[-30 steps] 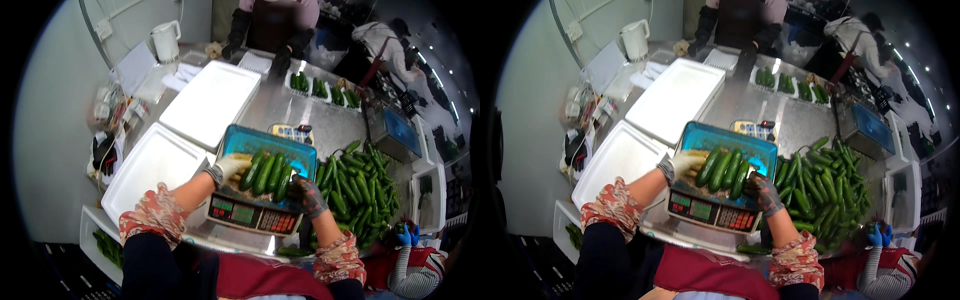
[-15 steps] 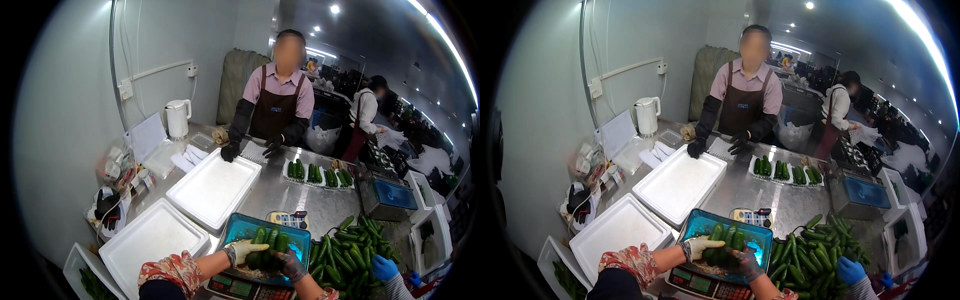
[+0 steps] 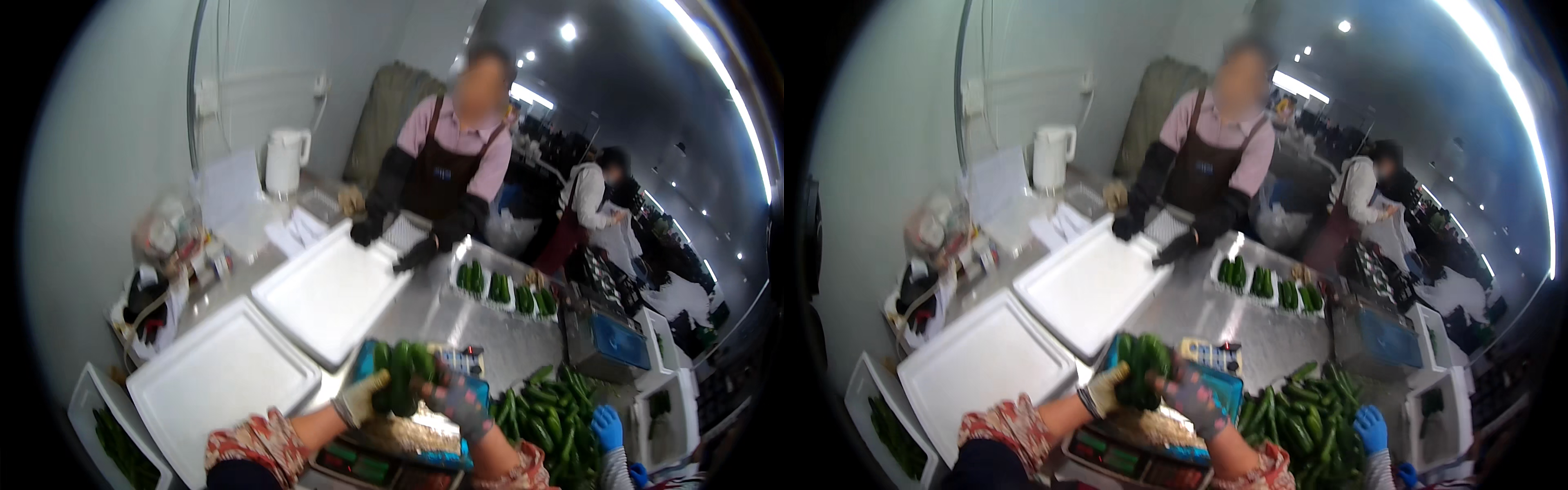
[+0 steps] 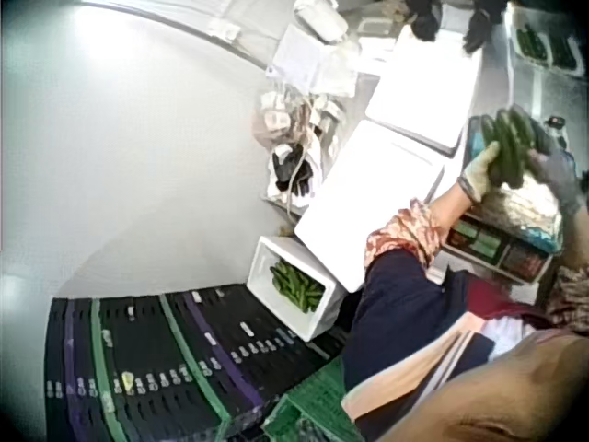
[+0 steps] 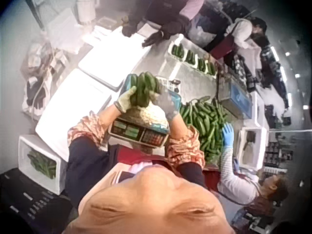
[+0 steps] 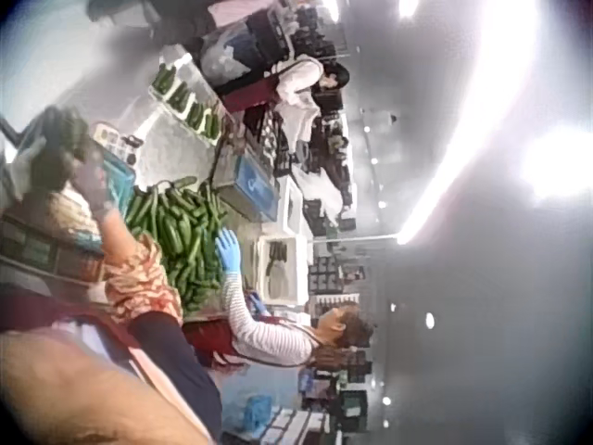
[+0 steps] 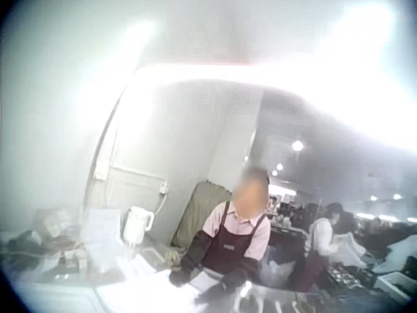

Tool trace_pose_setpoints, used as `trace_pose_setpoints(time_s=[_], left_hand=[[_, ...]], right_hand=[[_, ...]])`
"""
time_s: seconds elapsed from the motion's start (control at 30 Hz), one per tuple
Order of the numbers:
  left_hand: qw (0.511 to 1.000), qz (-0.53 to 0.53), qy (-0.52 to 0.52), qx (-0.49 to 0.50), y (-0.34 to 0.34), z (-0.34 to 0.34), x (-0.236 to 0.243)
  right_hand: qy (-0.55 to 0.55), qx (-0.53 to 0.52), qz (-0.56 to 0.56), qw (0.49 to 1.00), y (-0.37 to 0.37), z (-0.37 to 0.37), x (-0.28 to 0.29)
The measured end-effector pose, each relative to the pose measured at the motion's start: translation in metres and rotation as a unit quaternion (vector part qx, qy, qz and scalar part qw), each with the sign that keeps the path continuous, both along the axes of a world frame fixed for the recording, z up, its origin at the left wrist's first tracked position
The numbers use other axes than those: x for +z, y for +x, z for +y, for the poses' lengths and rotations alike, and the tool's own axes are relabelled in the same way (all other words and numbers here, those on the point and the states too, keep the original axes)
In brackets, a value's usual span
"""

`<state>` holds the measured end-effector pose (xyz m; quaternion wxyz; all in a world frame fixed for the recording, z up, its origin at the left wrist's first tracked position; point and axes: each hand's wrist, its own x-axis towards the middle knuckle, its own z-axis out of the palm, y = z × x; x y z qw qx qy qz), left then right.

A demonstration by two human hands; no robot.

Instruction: The person repeatedly picks cucumbers from a pile, places them on a digital scale, and then transfers them into white trays. The process is repeated continuously throughout the clip.

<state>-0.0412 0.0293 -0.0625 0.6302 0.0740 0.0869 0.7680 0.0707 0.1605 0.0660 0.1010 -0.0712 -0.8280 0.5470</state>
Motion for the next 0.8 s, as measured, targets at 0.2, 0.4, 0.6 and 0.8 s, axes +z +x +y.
trace_pose_setpoints(time_s=[0.2, 0.4, 0.6, 0.8], left_hand=[[0.998, 0.026, 0.032, 0.048, -0.016, 0.005, 0.032], [0.994, -0.022, 0.071, 0.078, -0.054, 0.003, 0.035], [0.990, -0.076, 0.086, 0.083, -0.096, 0.021, 0.026], [0.975, -0.050, 0.035, 0.214, -0.174, 0.005, -0.001]], right_hand=[[0.070, -0.059, 0.028, 0.995, -0.043, -0.009, -0.003], [0.048, 0.007, 0.040, 0.998, -0.087, 0.017, -0.041], [-0.333, -0.101, 0.068, 0.935, -0.104, 0.016, -0.027], [-0.286, -0.122, 0.058, 0.949, -0.037, 0.019, -0.031]])
